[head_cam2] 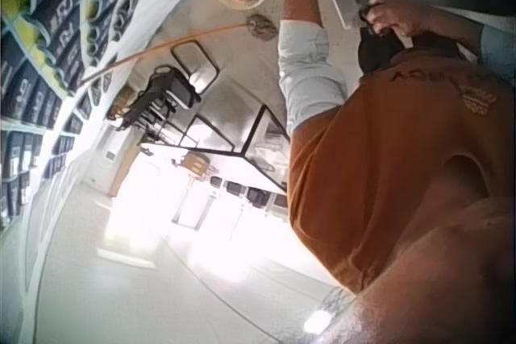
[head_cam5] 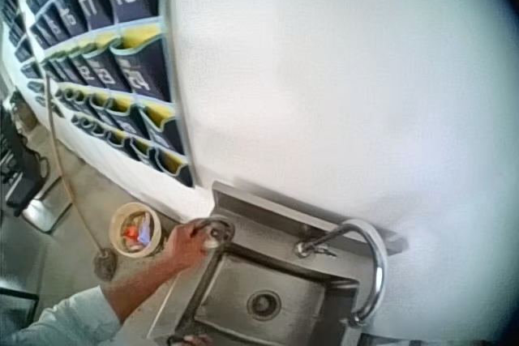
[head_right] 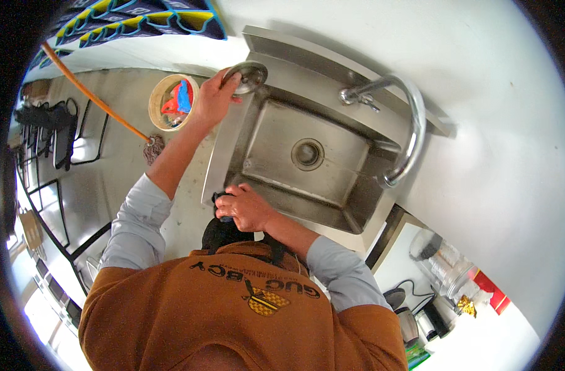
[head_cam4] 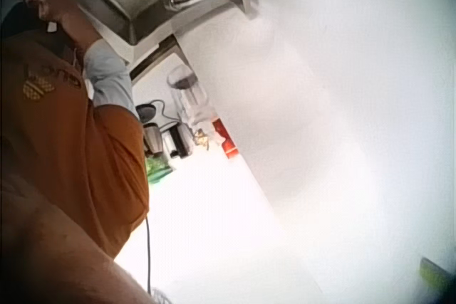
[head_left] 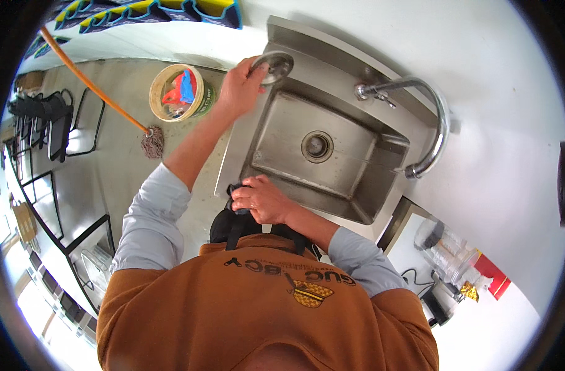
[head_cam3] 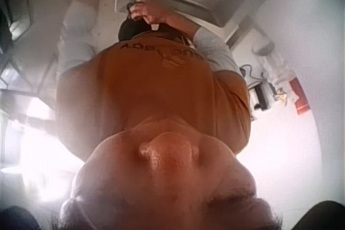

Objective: The person washes a dark grey cloth under running water in a metal sink, then uses the cloth to wipe the interior and rim of the sink, including the drain assembly.

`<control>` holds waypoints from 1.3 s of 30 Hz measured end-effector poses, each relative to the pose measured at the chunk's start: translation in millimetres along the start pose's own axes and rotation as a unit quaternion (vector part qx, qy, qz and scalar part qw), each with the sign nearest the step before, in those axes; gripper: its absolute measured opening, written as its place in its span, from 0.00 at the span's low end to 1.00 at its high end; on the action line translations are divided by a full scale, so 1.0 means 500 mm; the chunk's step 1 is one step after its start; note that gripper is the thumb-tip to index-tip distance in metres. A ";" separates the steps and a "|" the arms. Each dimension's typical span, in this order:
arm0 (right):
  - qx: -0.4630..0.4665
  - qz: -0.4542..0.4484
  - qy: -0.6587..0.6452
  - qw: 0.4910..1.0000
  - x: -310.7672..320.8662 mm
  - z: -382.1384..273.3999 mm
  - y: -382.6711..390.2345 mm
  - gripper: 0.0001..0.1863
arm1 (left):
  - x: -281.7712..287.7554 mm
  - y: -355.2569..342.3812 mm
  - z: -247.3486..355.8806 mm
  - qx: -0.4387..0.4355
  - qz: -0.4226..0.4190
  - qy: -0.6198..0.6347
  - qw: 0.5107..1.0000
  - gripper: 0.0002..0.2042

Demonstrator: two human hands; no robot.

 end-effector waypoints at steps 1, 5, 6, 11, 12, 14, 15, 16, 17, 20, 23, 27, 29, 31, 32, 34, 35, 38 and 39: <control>-0.011 -0.002 0.003 1.000 0.010 0.007 0.032 0.19 | -0.016 -0.015 0.007 0.010 0.004 -0.029 1.000 0.18; -0.064 0.020 0.045 0.997 0.075 0.039 0.189 0.19 | -0.073 -0.039 0.116 -0.306 0.040 -0.186 0.933 0.18; -0.092 0.019 0.055 0.994 0.111 0.033 0.225 0.19 | -0.080 -0.027 0.140 -0.396 0.069 -0.216 0.890 0.20; -0.190 0.185 0.084 0.961 0.360 0.095 0.374 0.22 | -0.137 -0.014 0.113 -0.487 0.062 -0.317 0.812 0.25; -0.190 0.244 0.156 0.938 0.431 0.127 0.408 0.23 | -0.143 -0.013 0.104 -0.487 0.057 -0.332 0.806 0.25; -0.230 0.433 0.156 0.858 0.582 0.209 0.485 0.25 | -0.160 -0.010 0.082 -0.492 0.035 -0.364 0.790 0.27; -0.195 0.437 0.219 0.850 0.658 0.210 0.466 0.25 | -0.166 -0.007 0.068 -0.488 0.022 -0.388 0.782 0.28; -0.191 0.442 0.296 0.825 0.713 0.207 0.448 0.25 | -0.173 -0.005 0.059 -0.485 0.011 -0.410 0.772 0.29; -0.204 0.444 0.332 0.807 0.754 0.232 0.450 0.24 | -0.191 -0.003 0.046 -0.454 -0.025 -0.431 0.780 0.31; -0.224 0.452 0.350 0.789 0.784 0.284 0.460 0.24 | -0.198 0.007 0.061 -0.443 -0.038 -0.428 0.787 0.31; -0.217 0.458 0.325 0.798 0.723 0.274 0.503 0.23 | -0.197 0.008 0.056 -0.441 -0.038 -0.460 0.770 0.30; -0.223 0.437 0.294 0.821 0.575 0.173 0.577 0.24 | -0.199 0.002 0.036 -0.437 -0.036 -0.458 0.774 0.31; -0.238 0.387 0.291 0.842 0.484 0.124 0.608 0.24 | -0.190 0.002 0.028 -0.448 -0.023 -0.454 0.770 0.33; -0.299 0.302 0.287 0.859 0.408 0.101 0.623 0.23 | -0.167 0.014 0.053 -0.441 0.024 -0.429 0.788 0.35; -0.347 0.261 0.278 0.857 0.383 0.085 0.613 0.23 | -0.153 0.021 0.064 -0.437 0.049 -0.415 0.796 0.36; -0.370 0.204 0.298 0.856 0.378 0.088 0.583 0.22 | -0.134 0.034 0.070 -0.421 0.056 -0.400 0.812 0.38; -0.351 0.187 0.327 0.858 0.399 0.108 0.554 0.22 | -0.125 0.043 0.065 -0.411 0.056 -0.390 0.822 0.39; -0.220 0.142 0.462 0.847 0.481 0.184 0.411 0.17 | -0.092 0.080 0.032 -0.364 0.048 -0.390 0.845 0.39; -0.239 0.233 0.288 0.898 0.514 0.275 0.404 0.16 | -0.088 0.091 0.014 -0.350 0.049 -0.406 0.843 0.39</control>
Point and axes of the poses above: each hand's wrist, its own y-axis away from the middle knuckle, its own x-axis out of the back of the hand, z = x × y, the point moved 10 cm from there along -y, towards the middle knuckle, and after that the axes turned 10 degrees about z, right-handed, at the moved point
